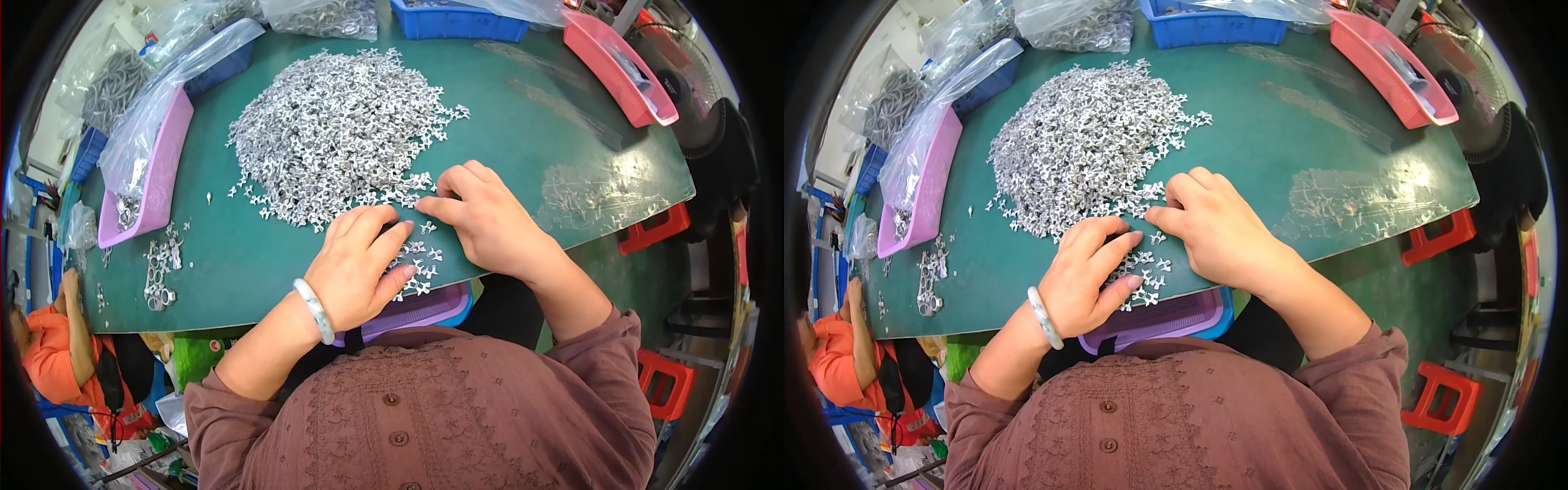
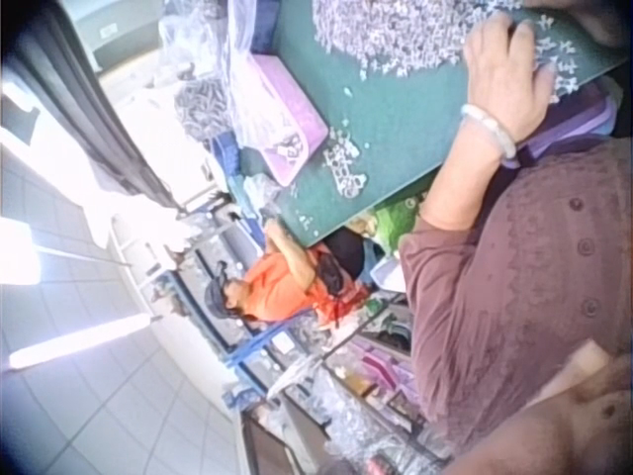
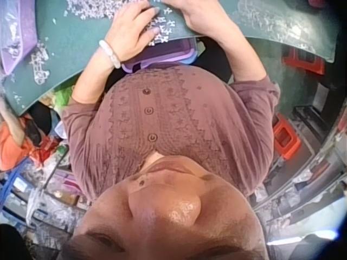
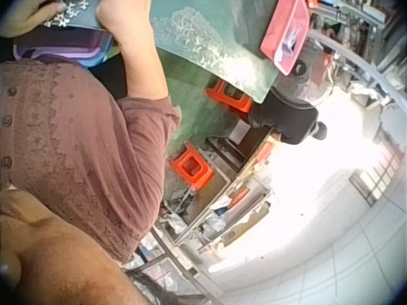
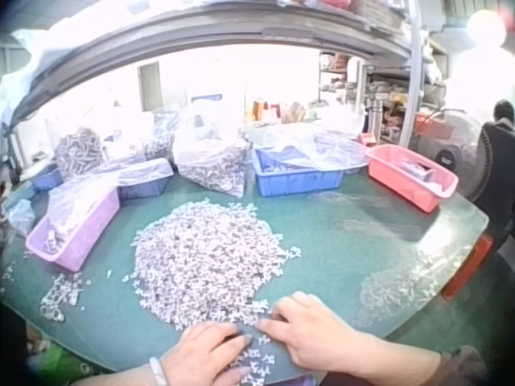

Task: The person clears plastic bags from a table, sorts through a pile of small metal components by hand, and places pieces into a plastic tray.

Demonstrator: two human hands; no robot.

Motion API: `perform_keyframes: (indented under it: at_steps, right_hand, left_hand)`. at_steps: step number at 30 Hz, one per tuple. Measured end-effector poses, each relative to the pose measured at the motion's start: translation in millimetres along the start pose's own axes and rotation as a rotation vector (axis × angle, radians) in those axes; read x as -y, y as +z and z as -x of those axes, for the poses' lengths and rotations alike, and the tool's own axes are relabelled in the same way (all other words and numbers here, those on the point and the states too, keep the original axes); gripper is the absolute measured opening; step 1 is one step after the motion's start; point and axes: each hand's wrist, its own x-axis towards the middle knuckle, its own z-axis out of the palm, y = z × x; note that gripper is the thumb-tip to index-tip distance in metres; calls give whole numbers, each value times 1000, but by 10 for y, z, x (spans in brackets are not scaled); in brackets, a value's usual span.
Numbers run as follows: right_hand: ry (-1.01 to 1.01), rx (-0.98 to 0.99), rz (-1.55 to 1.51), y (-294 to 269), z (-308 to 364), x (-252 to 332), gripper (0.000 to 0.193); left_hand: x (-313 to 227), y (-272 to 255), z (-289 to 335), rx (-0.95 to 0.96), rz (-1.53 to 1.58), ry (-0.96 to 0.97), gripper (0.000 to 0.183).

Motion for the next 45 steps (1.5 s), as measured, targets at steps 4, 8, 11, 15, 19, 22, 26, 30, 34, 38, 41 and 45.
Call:
perform_keyframes:
  at_steps: [4, 8, 11, 15, 19, 22, 26, 30, 34, 38, 41, 45]
  right_hand:
    - [22, 69, -56, -52, 20, 27, 31]
    - [-6, -25, -82, -50, 46, -2, 31]
    - [62, -51, -81, -47, 72, -13, 31]
    - [21, -15, -88, -13, 85, 8, 30]
    - [-2, 44, -102, -35, 96, 41, 30]
    - [-16, 19, -112, -29, 98, 25, 29]
    - [5, 9, -106, -49, 78, 29, 27]
    - [44, -32, -106, 2, 54, 13, 24]
    - [62, -76, -116, 55, -17, 63, 16]
    - [105, -57, -56, 104, -79, 104, 10]
    - [123, -28, -4, 139, -108, 70, 10]
    - [141, -51, 0, 134, -105, 66, 11]
  left_hand:
    - [5, 10, 6, -15, -14, 9, 44]
    - [7, 12, 9, -24, 1, 0, 45]
    - [-6, 7, -4, -24, 9, -15, 46]
    - [-14, 21, -9, -16, -35, -15, 47]
    - [2, 22, 4, -4, -34, -10, 46]
    - [1, 9, -1, 9, -24, -9, 44]
    - [2, -7, 0, 11, -11, 7, 42]
    - [6, -3, 8, 5, -5, 14, 38]
    - [29, -6, 16, 3, 31, 19, 35]
    - [27, -19, 7, -11, 60, 37, 33]
    - [34, -20, 9, -11, 64, 35, 33]
    - [45, -17, 14, -12, 73, 35, 34]
